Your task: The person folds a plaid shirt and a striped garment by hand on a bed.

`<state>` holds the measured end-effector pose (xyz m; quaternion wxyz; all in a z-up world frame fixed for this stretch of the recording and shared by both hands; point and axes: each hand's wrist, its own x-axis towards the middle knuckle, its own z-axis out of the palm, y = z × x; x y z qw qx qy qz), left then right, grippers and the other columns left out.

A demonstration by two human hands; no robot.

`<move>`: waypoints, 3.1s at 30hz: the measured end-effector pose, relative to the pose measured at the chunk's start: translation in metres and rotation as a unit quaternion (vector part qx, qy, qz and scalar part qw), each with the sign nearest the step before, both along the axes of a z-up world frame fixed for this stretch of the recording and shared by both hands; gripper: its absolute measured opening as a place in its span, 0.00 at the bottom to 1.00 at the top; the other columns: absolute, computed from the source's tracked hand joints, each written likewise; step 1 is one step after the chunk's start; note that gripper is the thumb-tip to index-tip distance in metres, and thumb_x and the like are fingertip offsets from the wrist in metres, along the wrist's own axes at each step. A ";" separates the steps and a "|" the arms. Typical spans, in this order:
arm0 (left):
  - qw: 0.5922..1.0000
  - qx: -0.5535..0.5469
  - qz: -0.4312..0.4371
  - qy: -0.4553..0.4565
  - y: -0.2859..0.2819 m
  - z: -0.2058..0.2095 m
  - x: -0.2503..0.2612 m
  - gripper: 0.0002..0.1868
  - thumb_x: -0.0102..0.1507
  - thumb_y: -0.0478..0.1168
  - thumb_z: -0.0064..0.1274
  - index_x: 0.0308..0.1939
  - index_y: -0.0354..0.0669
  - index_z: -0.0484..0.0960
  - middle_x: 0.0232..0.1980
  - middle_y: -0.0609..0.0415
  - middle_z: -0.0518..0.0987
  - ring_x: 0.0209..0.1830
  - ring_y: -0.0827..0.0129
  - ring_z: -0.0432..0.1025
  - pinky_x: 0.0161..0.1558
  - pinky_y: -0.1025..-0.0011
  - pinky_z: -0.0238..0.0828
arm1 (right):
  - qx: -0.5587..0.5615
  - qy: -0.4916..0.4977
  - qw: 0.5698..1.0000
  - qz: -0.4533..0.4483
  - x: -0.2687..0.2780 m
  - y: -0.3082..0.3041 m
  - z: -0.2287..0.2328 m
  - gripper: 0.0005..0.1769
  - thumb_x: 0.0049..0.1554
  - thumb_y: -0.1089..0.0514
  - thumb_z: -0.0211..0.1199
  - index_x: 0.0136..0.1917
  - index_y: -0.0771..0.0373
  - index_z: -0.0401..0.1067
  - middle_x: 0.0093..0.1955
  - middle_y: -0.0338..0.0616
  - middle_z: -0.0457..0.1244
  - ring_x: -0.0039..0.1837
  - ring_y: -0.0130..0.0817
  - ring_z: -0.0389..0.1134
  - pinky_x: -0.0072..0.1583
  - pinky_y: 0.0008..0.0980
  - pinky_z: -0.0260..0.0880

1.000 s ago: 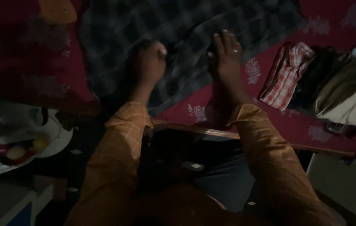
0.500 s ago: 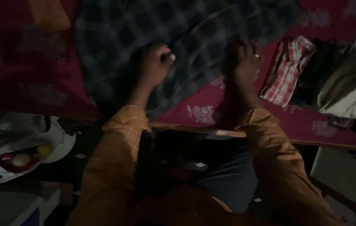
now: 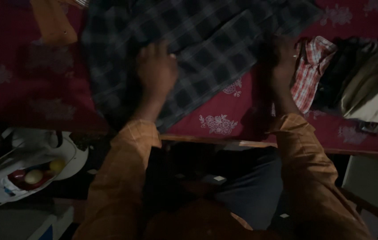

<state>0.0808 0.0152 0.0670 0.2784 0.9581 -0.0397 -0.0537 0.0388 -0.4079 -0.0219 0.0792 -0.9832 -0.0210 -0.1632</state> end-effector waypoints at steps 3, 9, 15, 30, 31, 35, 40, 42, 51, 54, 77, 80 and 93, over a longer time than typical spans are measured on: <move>0.986 0.002 -0.140 -0.092 -0.022 -0.007 -0.023 0.24 0.71 0.47 0.56 0.69 0.44 0.74 0.70 0.46 0.74 0.69 0.49 0.67 0.67 0.47 0.63 | 0.115 -0.157 0.980 0.027 0.038 -0.058 -0.039 0.26 0.73 0.52 0.54 0.78 0.66 0.57 0.75 0.57 0.60 0.70 0.55 0.63 0.68 0.48 0.65; 0.962 0.119 -0.247 0.015 -0.021 -0.018 -0.028 0.44 0.63 0.66 0.49 0.78 0.54 0.57 0.81 0.47 0.50 0.81 0.45 0.40 0.73 0.34 0.31 | 0.231 -0.045 0.972 -0.018 0.111 -0.123 -0.058 0.31 0.74 0.48 0.53 0.81 0.68 0.51 0.74 0.58 0.59 0.71 0.55 0.64 0.70 0.47 0.65; 0.946 0.172 -0.273 0.034 -0.013 -0.022 -0.030 0.47 0.64 0.77 0.34 0.82 0.61 0.50 0.85 0.48 0.40 0.84 0.44 0.33 0.75 0.32 0.24 | 0.229 -0.017 0.970 -0.075 0.111 -0.132 -0.033 0.30 0.74 0.49 0.54 0.81 0.66 0.53 0.73 0.55 0.60 0.70 0.53 0.65 0.71 0.46 0.67; 0.956 0.135 -0.259 -0.005 -0.035 -0.008 -0.036 0.57 0.63 0.80 0.35 0.81 0.39 0.53 0.85 0.42 0.45 0.85 0.46 0.36 0.78 0.39 0.24 | 0.294 0.038 0.955 -0.015 0.037 0.111 0.024 0.26 0.73 0.51 0.56 0.79 0.60 0.58 0.72 0.48 0.61 0.66 0.46 0.68 0.72 0.44 0.71; 0.951 0.165 -0.260 0.016 -0.039 -0.016 -0.036 0.56 0.62 0.79 0.35 0.81 0.42 0.54 0.84 0.42 0.45 0.84 0.46 0.37 0.76 0.41 0.24 | 0.025 -0.030 0.988 0.149 0.008 0.152 0.033 0.30 0.65 0.51 0.66 0.75 0.65 0.62 0.75 0.57 0.56 0.75 0.61 0.58 0.74 0.62 0.50; 0.965 0.109 -0.226 -0.081 -0.023 -0.041 -0.045 0.46 0.65 0.74 0.30 0.82 0.57 0.57 0.84 0.44 0.47 0.82 0.43 0.39 0.75 0.38 0.27 | 0.075 0.174 0.931 0.312 -0.017 0.221 0.043 0.33 0.69 0.41 0.52 0.82 0.54 0.57 0.85 0.57 0.44 0.85 0.59 0.40 0.78 0.61 0.36; 0.969 0.130 -0.212 -0.017 0.027 -0.037 -0.062 0.49 0.65 0.79 0.32 0.80 0.57 0.59 0.85 0.47 0.48 0.82 0.40 0.40 0.75 0.35 0.32 | -0.035 0.192 0.970 0.142 0.036 0.091 0.047 0.37 0.74 0.36 0.43 0.89 0.54 0.50 0.89 0.59 0.37 0.88 0.61 0.33 0.81 0.61 0.30; 0.971 0.124 -0.201 -0.023 0.048 -0.027 -0.074 0.49 0.65 0.79 0.33 0.80 0.55 0.60 0.84 0.44 0.48 0.82 0.40 0.41 0.75 0.34 0.32 | -0.027 0.202 0.978 0.055 0.051 0.053 0.056 0.37 0.75 0.35 0.41 0.89 0.54 0.48 0.89 0.60 0.35 0.88 0.59 0.33 0.82 0.63 0.30; 0.984 0.132 -0.112 -0.027 0.110 -0.008 -0.137 0.51 0.67 0.76 0.33 0.79 0.39 0.59 0.83 0.39 0.52 0.82 0.42 0.45 0.77 0.37 0.37 | -0.089 0.161 0.982 0.049 0.029 0.153 0.050 0.37 0.66 0.40 0.47 0.81 0.63 0.57 0.83 0.63 0.48 0.83 0.67 0.44 0.75 0.72 0.36; 0.988 0.047 -0.092 -0.113 0.068 -0.008 -0.128 0.50 0.70 0.73 0.33 0.81 0.35 0.57 0.83 0.40 0.52 0.84 0.43 0.47 0.79 0.38 0.38 | 0.016 0.103 0.964 0.243 -0.029 0.250 0.043 0.33 0.71 0.41 0.47 0.80 0.62 0.59 0.83 0.57 0.50 0.84 0.58 0.46 0.79 0.63 0.40; 0.988 -0.042 0.128 -0.081 0.020 -0.043 -0.103 0.33 0.63 0.46 0.63 0.69 0.41 0.70 0.58 0.41 0.74 0.59 0.43 0.67 0.58 0.45 0.62 | 0.002 0.135 0.951 0.277 0.094 0.281 0.048 0.16 0.58 0.42 0.66 0.52 0.52 0.81 0.54 0.50 0.70 0.56 0.54 0.70 0.58 0.59 0.58; 0.986 -0.063 0.128 -0.087 0.027 -0.048 -0.106 0.34 0.64 0.48 0.64 0.69 0.40 0.70 0.56 0.41 0.74 0.57 0.43 0.68 0.57 0.46 0.64 | 0.045 0.220 0.947 0.230 0.110 0.276 0.024 0.17 0.61 0.40 0.64 0.53 0.52 0.81 0.52 0.52 0.70 0.55 0.55 0.69 0.59 0.62 0.57; 0.964 -0.188 0.189 0.001 0.026 -0.065 -0.091 0.12 0.74 0.47 0.53 0.55 0.46 0.82 0.53 0.45 0.82 0.55 0.45 0.75 0.56 0.50 0.72 | 0.079 0.305 0.918 0.241 0.124 0.276 0.050 0.14 0.64 0.42 0.64 0.58 0.47 0.77 0.56 0.43 0.69 0.60 0.47 0.68 0.64 0.59 0.56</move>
